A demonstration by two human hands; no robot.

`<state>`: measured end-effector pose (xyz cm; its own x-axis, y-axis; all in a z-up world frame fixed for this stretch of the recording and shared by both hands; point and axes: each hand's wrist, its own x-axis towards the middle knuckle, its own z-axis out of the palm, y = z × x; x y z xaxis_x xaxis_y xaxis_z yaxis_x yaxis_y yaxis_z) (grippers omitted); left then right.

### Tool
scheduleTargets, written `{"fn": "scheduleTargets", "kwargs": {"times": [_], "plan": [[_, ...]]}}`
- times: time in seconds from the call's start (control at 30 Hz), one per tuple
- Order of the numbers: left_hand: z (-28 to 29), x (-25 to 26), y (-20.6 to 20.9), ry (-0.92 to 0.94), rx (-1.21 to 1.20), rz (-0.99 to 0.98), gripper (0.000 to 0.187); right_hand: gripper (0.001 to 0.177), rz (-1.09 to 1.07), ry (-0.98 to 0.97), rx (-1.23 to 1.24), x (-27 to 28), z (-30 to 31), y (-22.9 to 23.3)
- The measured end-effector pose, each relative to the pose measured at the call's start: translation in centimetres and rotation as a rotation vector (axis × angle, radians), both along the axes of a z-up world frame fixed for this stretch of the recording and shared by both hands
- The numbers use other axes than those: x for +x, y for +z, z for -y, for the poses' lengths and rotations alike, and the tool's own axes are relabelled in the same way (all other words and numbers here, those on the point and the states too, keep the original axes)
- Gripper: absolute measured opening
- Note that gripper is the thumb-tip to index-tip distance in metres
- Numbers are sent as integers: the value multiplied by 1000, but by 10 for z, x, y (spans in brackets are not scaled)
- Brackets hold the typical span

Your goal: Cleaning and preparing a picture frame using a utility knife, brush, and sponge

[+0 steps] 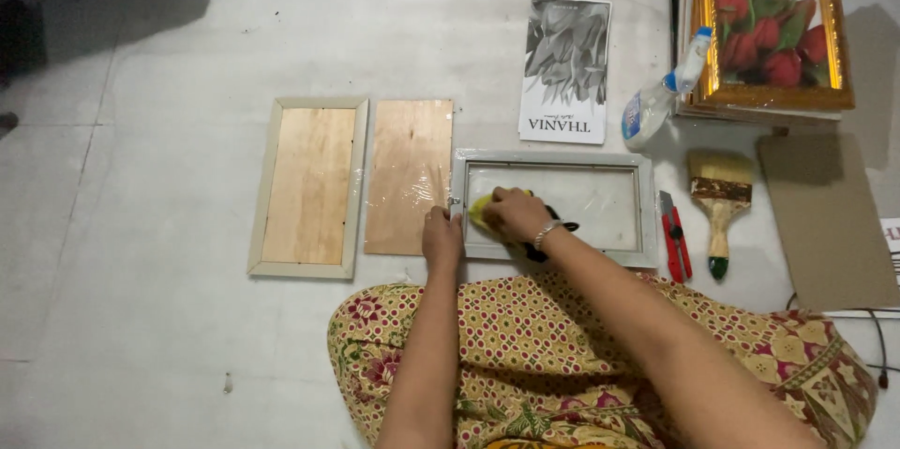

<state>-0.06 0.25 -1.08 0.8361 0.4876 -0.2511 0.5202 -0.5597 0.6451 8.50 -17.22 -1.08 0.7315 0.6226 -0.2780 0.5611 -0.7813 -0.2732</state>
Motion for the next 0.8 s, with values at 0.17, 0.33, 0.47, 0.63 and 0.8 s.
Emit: {"fn": "scheduleTargets", "kwargs": {"times": [0.17, 0.33, 0.47, 0.63, 0.8], "plan": [[1, -2, 3, -10, 9, 22, 24, 13, -2, -46, -205, 15, 111, 25], [1, 0, 3, -15, 25, -1, 25, 12, 31, -121, -504, 13, 230, 6], [1, 3, 2, -16, 19, 0, 26, 19, 78, -117, -347, 6, 232, 24], [0, 0, 0, 2, -5, 7, 26, 16, 78, 24, -220, -4, 156, 19], [-3, 1, -19, -21, 24, 27, 27, 17, 233, 129, -2, -8, 52, 1]]}}
